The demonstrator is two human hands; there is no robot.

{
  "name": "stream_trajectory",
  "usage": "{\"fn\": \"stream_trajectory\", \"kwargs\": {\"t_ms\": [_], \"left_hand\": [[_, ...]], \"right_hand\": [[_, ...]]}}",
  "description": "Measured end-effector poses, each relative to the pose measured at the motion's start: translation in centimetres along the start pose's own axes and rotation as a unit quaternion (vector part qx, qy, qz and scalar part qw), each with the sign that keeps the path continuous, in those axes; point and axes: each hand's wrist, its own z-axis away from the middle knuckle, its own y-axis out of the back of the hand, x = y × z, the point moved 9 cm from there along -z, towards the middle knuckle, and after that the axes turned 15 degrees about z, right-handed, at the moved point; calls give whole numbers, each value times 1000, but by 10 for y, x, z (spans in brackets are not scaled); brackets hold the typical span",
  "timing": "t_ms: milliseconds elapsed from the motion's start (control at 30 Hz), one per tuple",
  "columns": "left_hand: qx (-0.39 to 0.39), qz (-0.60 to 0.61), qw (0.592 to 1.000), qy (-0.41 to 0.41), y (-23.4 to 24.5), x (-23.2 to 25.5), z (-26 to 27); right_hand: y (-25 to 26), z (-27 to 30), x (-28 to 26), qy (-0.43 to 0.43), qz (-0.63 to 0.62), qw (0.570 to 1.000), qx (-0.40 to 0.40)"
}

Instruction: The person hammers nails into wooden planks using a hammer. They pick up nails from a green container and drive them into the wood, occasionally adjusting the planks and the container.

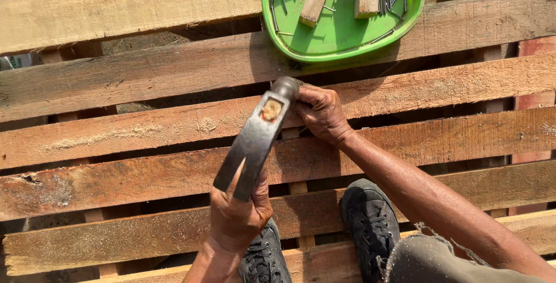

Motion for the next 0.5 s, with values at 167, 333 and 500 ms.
{"fn": "stream_trajectory", "kwargs": {"t_ms": [167, 333, 500], "left_hand": [[-114, 9, 953, 280, -25, -77, 9], [-5, 16, 996, 92, 18, -1, -4], [-14, 58, 945, 321, 8, -53, 50]], "right_hand": [[0, -4, 7, -58, -72, 996, 5], [21, 6, 2, -56, -21, 998, -4], [37, 48, 27, -63, 252, 965, 25]]}}
